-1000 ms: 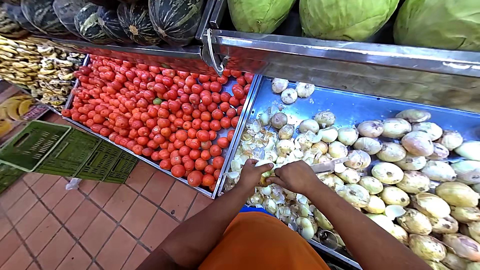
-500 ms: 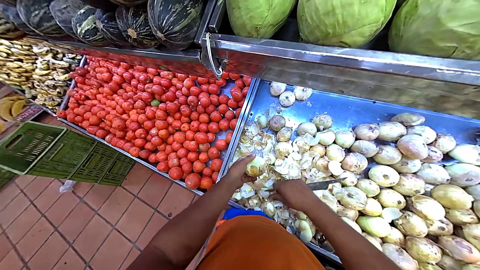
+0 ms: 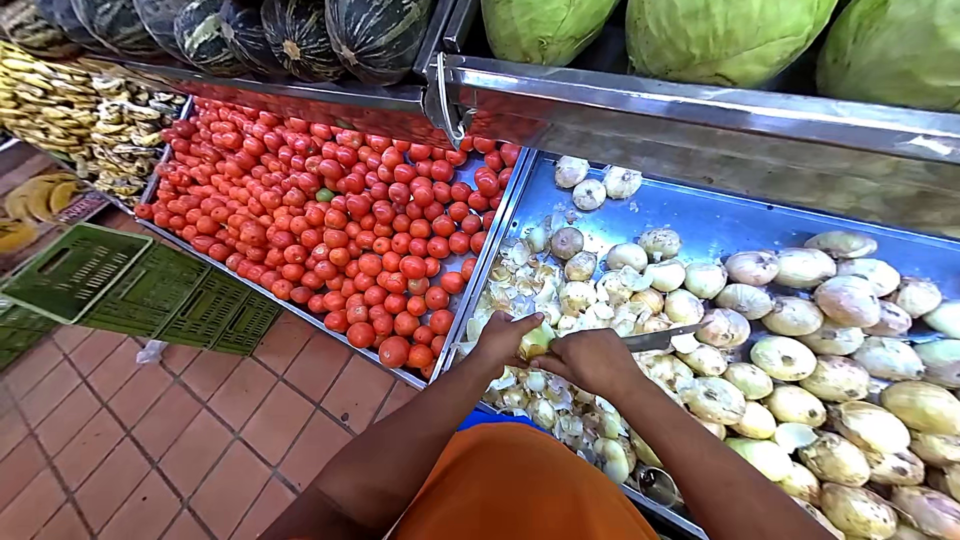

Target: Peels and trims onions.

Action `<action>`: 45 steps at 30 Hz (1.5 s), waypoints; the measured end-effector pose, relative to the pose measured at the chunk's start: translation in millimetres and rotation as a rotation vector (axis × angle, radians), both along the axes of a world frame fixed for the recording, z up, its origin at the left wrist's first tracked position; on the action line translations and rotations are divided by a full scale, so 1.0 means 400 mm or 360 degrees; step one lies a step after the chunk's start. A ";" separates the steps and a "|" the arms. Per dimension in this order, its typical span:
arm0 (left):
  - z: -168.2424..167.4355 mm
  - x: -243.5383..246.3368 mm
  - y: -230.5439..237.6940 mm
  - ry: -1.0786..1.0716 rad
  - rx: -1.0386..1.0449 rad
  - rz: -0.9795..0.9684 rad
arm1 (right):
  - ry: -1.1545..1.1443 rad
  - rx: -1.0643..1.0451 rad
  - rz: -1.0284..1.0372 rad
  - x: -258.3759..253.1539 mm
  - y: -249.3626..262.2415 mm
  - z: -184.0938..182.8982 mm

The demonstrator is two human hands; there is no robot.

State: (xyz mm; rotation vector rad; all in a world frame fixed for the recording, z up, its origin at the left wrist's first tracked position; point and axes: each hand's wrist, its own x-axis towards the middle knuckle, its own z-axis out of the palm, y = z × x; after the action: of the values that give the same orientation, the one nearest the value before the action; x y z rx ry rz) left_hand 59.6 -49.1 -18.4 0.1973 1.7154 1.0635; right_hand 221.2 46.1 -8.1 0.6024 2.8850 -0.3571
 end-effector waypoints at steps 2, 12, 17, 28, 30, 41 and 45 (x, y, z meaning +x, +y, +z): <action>-0.009 -0.004 0.001 -0.0076 0.0007 0.0034 | -0.0009 -0.0047 0.0101 0.011 -0.013 -0.020; -0.006 -0.033 0.002 -0.0452 0.0007 -0.0126 | -0.0145 -0.0377 0.0011 0.034 -0.025 -0.011; 0.016 -0.032 0.001 -0.0276 0.0007 -0.0322 | 0.0113 -0.0254 -0.0131 0.033 0.041 0.027; 0.038 -0.097 0.009 -0.0550 0.0056 -0.0104 | -0.0103 -0.0342 0.0342 0.051 -0.028 -0.042; 0.042 -0.099 0.005 -0.0504 0.0104 -0.0131 | -0.0221 -0.0505 0.0156 0.046 -0.008 -0.001; 0.051 0.000 -0.005 -0.0131 0.0112 0.0021 | -0.0007 -0.0174 -0.0352 0.001 -0.031 0.051; 0.034 0.014 -0.004 -0.0221 0.0010 0.0192 | 0.0137 -0.0006 -0.0221 0.011 -0.043 0.018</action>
State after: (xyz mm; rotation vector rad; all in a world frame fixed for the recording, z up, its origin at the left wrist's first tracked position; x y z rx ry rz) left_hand 65.2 -50.7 -4.9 0.0229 1.6152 1.1440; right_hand 225.8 29.0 -1.1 0.8084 2.9305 -0.4171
